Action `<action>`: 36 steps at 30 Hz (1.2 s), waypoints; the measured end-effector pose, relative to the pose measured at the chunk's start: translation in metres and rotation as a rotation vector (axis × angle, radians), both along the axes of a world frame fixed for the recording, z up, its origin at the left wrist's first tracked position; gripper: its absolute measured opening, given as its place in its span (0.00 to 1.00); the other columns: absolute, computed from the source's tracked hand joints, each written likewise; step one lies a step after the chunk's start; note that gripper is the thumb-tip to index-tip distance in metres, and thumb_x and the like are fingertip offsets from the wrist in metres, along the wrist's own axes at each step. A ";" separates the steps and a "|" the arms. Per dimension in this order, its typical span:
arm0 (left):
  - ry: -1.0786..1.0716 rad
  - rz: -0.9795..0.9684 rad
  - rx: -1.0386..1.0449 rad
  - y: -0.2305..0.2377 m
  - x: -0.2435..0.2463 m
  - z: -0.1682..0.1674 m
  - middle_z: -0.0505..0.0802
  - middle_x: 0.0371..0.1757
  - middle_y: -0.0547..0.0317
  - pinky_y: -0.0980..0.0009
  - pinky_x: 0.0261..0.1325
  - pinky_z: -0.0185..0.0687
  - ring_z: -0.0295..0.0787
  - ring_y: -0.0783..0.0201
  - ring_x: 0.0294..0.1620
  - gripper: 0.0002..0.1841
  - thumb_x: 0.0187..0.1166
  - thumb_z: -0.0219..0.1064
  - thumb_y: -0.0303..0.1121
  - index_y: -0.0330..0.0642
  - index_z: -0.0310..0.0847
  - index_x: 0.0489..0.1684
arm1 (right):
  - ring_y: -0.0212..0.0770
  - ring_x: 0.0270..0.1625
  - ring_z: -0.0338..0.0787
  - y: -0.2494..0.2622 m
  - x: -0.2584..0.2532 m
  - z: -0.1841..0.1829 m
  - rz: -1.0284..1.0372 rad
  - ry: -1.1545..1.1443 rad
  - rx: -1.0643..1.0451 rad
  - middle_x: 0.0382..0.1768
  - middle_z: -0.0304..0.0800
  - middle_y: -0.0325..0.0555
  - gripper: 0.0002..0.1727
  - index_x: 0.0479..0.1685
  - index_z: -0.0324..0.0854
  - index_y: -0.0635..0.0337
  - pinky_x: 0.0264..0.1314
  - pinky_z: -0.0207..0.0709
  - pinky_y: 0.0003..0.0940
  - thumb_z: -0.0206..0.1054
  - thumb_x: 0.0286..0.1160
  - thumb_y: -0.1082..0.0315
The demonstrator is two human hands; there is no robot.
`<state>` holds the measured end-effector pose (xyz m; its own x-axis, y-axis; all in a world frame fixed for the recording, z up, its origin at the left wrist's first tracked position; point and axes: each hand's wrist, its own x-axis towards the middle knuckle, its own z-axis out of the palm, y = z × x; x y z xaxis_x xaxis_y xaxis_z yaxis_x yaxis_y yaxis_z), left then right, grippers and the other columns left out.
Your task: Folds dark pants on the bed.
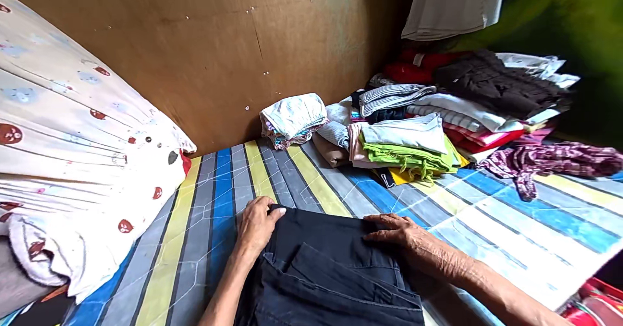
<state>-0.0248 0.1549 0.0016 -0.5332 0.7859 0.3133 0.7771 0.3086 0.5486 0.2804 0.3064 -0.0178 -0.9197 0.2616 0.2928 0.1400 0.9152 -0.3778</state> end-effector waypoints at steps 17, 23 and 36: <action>-0.298 -0.563 -0.199 -0.012 -0.018 -0.010 0.85 0.76 0.44 0.47 0.93 0.43 0.64 0.46 0.90 0.36 0.91 0.36 0.51 0.29 0.85 0.65 | 0.58 0.97 0.42 -0.038 -0.030 0.053 -0.109 -0.522 -0.342 0.92 0.60 0.48 0.34 0.87 0.70 0.56 0.88 0.19 0.75 0.36 0.96 0.46; -0.367 -0.631 -0.291 -0.054 -0.029 0.006 0.79 0.82 0.41 0.54 0.95 0.42 0.59 0.46 0.92 0.63 0.64 0.34 0.88 0.33 0.88 0.64 | 0.69 0.83 0.67 -0.080 -0.021 0.069 -0.140 -0.664 -0.175 0.79 0.72 0.66 0.54 0.78 0.76 0.63 0.77 0.55 0.72 0.46 0.75 0.21; -0.128 -0.328 0.017 -0.098 0.041 -0.006 0.82 0.77 0.35 0.45 0.80 0.69 0.76 0.42 0.81 0.49 0.49 0.85 0.47 0.28 0.75 0.76 | 0.65 0.34 0.93 -0.117 -0.008 0.041 0.099 0.033 -0.094 0.33 0.90 0.62 0.09 0.46 0.85 0.66 0.29 0.81 0.61 0.68 0.67 0.78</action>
